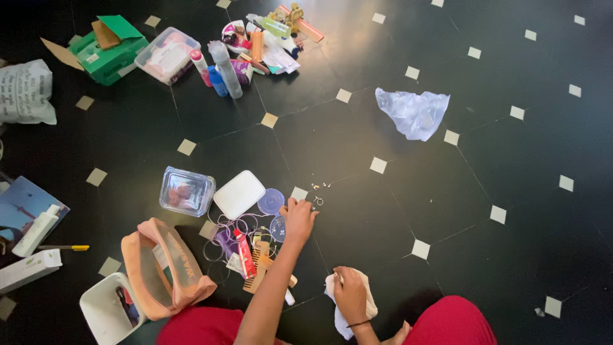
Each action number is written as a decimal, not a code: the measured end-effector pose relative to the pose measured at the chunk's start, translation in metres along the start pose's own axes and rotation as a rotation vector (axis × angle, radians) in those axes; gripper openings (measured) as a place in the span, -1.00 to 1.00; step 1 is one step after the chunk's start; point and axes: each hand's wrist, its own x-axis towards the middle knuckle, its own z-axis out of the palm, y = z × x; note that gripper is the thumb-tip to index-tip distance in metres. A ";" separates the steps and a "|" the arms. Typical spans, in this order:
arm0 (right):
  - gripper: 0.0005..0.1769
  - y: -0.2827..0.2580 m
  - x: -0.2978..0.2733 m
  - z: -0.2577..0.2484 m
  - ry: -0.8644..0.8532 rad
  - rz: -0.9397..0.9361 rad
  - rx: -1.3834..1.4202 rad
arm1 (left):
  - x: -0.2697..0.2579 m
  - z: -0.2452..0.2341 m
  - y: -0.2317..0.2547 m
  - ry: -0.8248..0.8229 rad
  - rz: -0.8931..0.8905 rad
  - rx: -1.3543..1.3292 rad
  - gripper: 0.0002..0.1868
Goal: The person wipes various small beauty products, hair accessories, and a comb with a white cloth before placing them into containers and a pink bag located on the floor.
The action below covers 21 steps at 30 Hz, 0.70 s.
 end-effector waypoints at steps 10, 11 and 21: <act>-0.77 -0.018 0.004 -0.013 -0.006 -0.071 -0.024 | -0.004 0.044 -0.005 -0.005 -0.442 -0.338 -0.85; -0.64 -0.022 0.000 -0.018 -0.029 -0.063 -0.011 | -0.008 0.054 -0.007 0.020 -0.484 -0.644 -0.87; -0.78 0.015 0.002 -0.011 -0.080 0.130 0.013 | -0.085 -0.018 0.033 -0.302 -0.462 -2.134 -0.96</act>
